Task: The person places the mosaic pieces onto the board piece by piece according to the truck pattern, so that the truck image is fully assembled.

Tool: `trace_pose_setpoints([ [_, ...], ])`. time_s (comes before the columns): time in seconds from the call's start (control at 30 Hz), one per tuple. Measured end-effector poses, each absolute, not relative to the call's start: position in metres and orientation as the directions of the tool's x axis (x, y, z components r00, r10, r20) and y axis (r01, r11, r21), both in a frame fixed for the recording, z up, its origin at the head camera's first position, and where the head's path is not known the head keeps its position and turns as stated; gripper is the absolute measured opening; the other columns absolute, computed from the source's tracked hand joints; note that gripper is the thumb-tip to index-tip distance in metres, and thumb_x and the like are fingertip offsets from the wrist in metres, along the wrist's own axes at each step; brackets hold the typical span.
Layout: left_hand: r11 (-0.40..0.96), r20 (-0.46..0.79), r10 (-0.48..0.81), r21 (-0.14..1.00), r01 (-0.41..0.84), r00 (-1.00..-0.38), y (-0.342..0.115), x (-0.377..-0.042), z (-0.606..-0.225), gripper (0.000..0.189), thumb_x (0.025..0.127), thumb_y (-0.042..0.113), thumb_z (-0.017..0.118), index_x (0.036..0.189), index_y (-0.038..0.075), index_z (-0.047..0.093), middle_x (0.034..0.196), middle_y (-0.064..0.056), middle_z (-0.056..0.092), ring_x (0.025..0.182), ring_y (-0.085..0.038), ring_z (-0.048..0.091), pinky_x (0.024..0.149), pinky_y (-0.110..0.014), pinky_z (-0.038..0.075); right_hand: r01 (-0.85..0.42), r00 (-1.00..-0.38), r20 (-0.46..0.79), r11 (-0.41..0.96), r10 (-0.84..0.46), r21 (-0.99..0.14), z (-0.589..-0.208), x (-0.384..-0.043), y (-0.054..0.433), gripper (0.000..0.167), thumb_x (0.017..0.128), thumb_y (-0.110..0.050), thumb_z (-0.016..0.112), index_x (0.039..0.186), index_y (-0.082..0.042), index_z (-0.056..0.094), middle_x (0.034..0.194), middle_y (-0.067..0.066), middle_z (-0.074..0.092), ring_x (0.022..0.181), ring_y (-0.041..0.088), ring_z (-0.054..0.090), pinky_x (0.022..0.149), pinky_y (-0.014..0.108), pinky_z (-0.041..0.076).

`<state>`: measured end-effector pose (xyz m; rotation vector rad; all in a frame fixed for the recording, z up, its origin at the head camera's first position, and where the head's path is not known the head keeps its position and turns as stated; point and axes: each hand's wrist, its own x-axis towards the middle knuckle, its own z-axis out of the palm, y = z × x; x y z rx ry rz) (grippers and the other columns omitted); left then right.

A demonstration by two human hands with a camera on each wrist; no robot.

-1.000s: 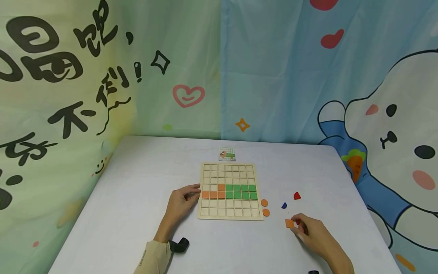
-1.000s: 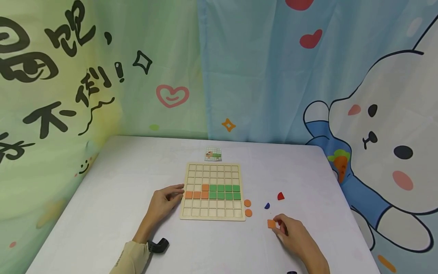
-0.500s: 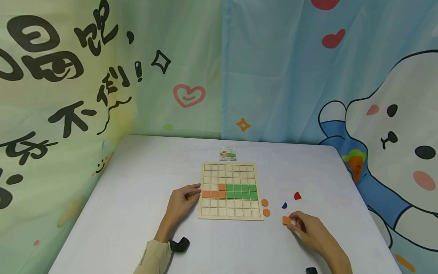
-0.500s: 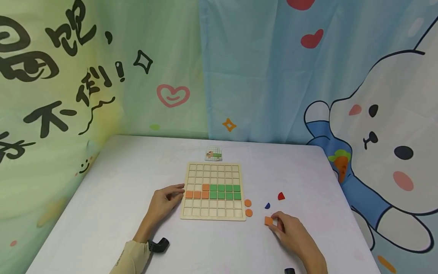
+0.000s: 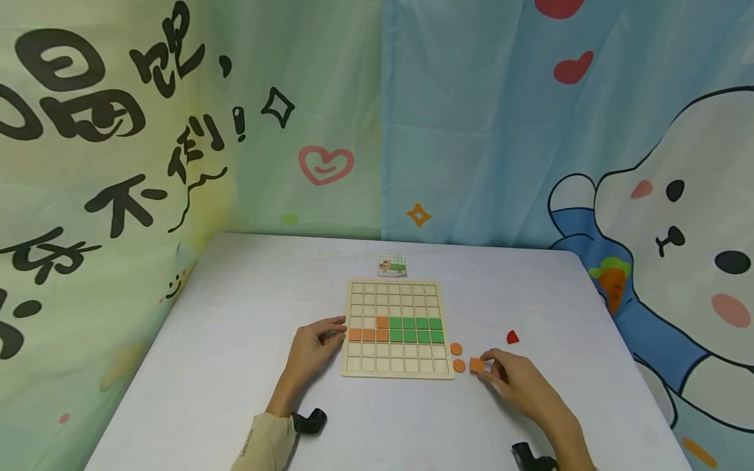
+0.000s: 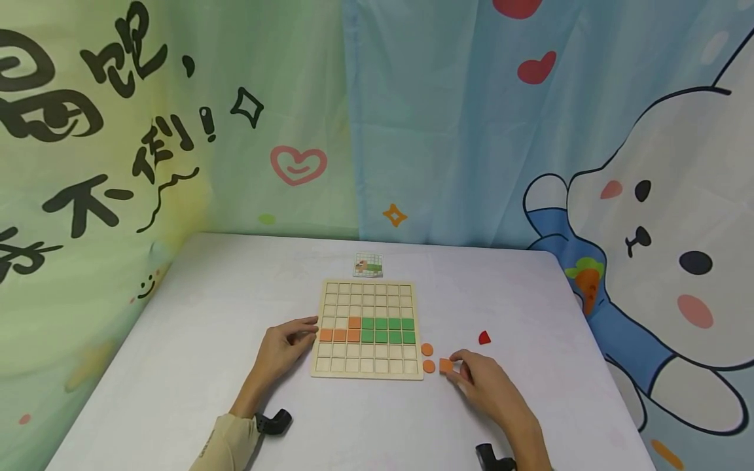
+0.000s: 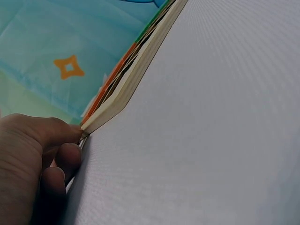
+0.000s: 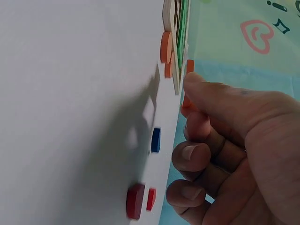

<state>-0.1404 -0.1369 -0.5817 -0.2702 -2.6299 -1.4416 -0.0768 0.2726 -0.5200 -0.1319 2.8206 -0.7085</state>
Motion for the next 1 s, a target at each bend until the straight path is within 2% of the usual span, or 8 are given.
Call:
trace_pose_setpoints([
  [0.23,0.528,0.188,0.092,0.824,0.208,-0.978,-0.136,-0.139,-0.579,0.013,0.094,0.011,0.08,0.106,0.011,0.084,0.128,-0.003,0.079,0.059,-0.002,0.046,0.057,-0.019,0.037,-0.106,-0.975,-0.12,0.866,-0.186,-0.489,-0.521,-0.088,0.262,0.029,0.097,-0.023,0.078,0.122,-0.008,0.073,0.072,-0.006,0.051,0.069,0.007,0.047,0.063,0.022,0.039],
  [0.6,0.53,0.182,0.088,0.824,0.2,-0.979,-0.136,-0.139,-0.58,0.013,0.094,0.011,0.08,0.107,0.011,0.084,0.128,-0.003,0.079,0.06,-0.002,0.048,0.057,-0.019,0.038,-0.164,-0.969,-0.077,0.845,-0.235,-0.508,-0.523,-0.102,0.249,0.028,0.099,-0.024,0.076,0.123,-0.009,0.073,0.071,-0.007,0.05,0.067,0.004,0.047,0.063,0.021,0.039],
  [0.87,0.527,0.191,0.089,0.824,0.209,-0.978,-0.137,-0.139,-0.58,0.013,0.094,0.011,0.08,0.106,0.011,0.084,0.127,-0.003,0.079,0.06,-0.002,0.048,0.057,-0.019,0.039,-0.216,-0.962,-0.033,0.829,-0.271,-0.516,-0.526,-0.116,0.234,0.037,0.1,-0.029,0.075,0.127,-0.005,0.071,0.07,-0.008,0.052,0.066,0.005,0.046,0.063,0.022,0.04],
  [1.0,0.524,0.191,0.09,0.826,0.209,-0.977,-0.137,-0.139,-0.58,0.013,0.094,0.012,0.08,0.106,0.011,0.084,0.127,-0.003,0.079,0.059,-0.002,0.048,0.057,-0.019,0.038,-0.241,-0.954,-0.026,0.815,-0.299,-0.528,-0.528,-0.122,0.225,0.036,0.1,-0.027,0.075,0.128,-0.004,0.07,0.07,-0.009,0.053,0.064,0.004,0.046,0.064,0.022,0.041],
])
